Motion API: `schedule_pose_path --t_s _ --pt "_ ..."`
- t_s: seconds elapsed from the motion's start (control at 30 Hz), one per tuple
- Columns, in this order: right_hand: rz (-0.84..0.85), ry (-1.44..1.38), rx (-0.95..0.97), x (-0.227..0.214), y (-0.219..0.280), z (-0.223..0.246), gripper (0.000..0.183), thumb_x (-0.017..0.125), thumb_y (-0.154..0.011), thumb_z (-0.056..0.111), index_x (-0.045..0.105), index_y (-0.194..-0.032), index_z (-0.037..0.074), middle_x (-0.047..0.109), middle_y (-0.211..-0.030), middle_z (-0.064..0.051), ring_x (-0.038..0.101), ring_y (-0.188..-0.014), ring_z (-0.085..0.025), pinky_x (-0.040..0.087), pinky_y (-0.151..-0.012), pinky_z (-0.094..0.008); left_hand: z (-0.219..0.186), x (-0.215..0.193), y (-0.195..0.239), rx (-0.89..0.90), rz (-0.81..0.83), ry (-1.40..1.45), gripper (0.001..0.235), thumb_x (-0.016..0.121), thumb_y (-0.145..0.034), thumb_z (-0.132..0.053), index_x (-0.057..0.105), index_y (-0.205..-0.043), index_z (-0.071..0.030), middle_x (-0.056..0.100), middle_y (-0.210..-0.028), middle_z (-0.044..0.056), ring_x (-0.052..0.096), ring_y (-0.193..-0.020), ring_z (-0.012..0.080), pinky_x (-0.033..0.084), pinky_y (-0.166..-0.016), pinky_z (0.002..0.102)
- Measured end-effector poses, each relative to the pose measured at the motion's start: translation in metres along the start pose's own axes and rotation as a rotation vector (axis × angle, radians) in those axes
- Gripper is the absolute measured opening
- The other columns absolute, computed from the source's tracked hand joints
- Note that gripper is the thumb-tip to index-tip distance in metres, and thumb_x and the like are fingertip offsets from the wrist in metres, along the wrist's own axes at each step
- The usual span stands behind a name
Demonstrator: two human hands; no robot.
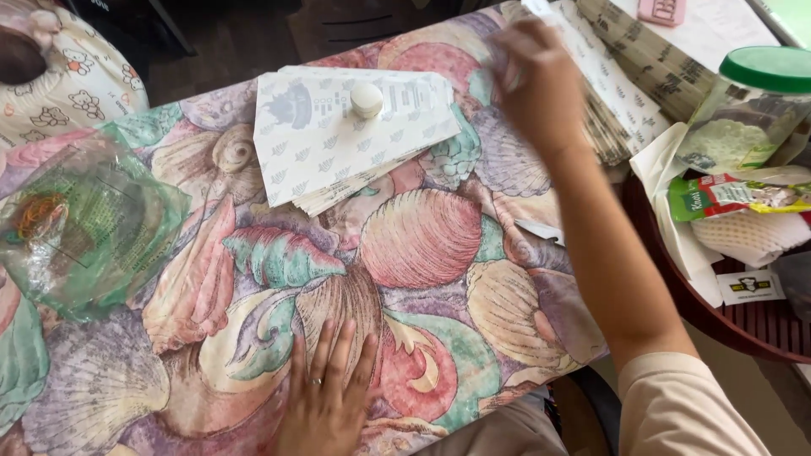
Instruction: Folding pre-printed paper sheets into bags and stacking them on a table.
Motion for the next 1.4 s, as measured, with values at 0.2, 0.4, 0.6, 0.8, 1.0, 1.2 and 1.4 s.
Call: schedule_pose_path --t_s 0.2,0.4,0.6,0.8,1.0,1.2,1.4 --pt "0.603 -0.346 -0.624 0.053 0.065 0.159 0.043 0.064 -0.097 0.036 0.067 -0.131 0.008 0.061 -0.141 -0.016 0.060 -0.125 -0.031 0.056 -0.102 -0.041 0.076 -0.051 -0.103 -0.023 -0.027 0.210 0.093 0.072 -0.092 -0.016 0.012 -0.162 -0.008 0.027 -0.161 0.021 0.041 -0.140 0.0315 0.040 -0.121 0.049" --pt "0.421 -0.163 -0.811 0.080 0.098 0.172 0.038 0.064 -0.096 0.002 0.063 -0.134 -0.002 0.067 -0.128 -0.016 0.063 -0.115 -0.030 0.057 -0.099 -0.038 0.155 -0.014 -0.161 -0.254 -0.327 0.174 0.040 0.059 -0.107 -0.001 0.048 -0.145 0.006 0.050 -0.141 0.025 0.052 -0.128 0.0369 0.050 -0.108 0.046" --pt "0.173 -0.364 -0.738 0.092 0.097 0.158 0.015 0.063 -0.100 0.010 0.077 -0.105 0.006 0.075 -0.093 -0.009 0.074 -0.090 -0.025 0.058 -0.076 -0.032 0.165 0.031 -0.146 -0.344 -0.557 0.280 0.032 0.052 -0.107 -0.010 0.055 -0.138 0.000 0.054 -0.125 0.018 0.060 -0.114 0.0378 0.051 -0.095 0.050" --pt "0.365 -0.416 -0.650 0.076 0.077 0.172 0.034 0.074 -0.093 0.007 0.071 -0.127 0.001 0.075 -0.112 -0.020 0.073 -0.107 -0.035 0.058 -0.091 -0.041 0.170 0.044 -0.136 -0.329 -0.607 0.326 0.031 0.052 -0.108 -0.015 0.057 -0.136 -0.003 0.057 -0.123 0.012 0.061 -0.112 0.0308 0.050 -0.092 0.044" --pt "0.520 -0.274 -0.691 0.070 0.066 0.176 0.028 0.060 -0.100 0.002 0.073 -0.124 0.006 0.078 -0.102 -0.016 0.076 -0.099 -0.028 0.059 -0.094 -0.038 0.169 0.044 -0.134 -0.327 -0.559 0.332 0.031 0.053 -0.108 -0.019 0.059 -0.135 -0.003 0.060 -0.118 0.012 0.063 -0.107 0.0306 0.051 -0.088 0.044" --pt "0.462 -0.583 -0.281 0.116 0.055 0.143 0.035 0.078 -0.090 0.006 0.075 -0.125 0.011 0.077 -0.083 -0.007 0.076 -0.079 -0.030 0.061 -0.075 -0.043 0.172 0.037 -0.136 -0.273 -0.610 0.321 0.019 0.055 -0.107 -0.017 0.064 -0.115 -0.003 0.060 -0.113 0.014 0.063 -0.101 0.0294 0.051 -0.086 0.042" --pt "0.522 -0.796 -0.019 0.124 0.056 0.133 0.026 0.083 -0.093 0.012 0.077 -0.117 0.010 0.077 -0.085 -0.008 0.076 -0.079 -0.024 0.061 -0.078 -0.037 0.163 0.062 -0.144 -0.123 -0.539 0.279 0.027 0.070 -0.100 -0.034 0.061 -0.106 -0.009 0.060 -0.114 0.013 0.066 -0.103 0.0322 0.053 -0.083 0.045"
Point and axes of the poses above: each hand's wrist, its own y-axis away from the middle knuckle, its own x-axis out of the palm, z = x × y, the point moved 4 cm from there along -y, towards the middle knuckle
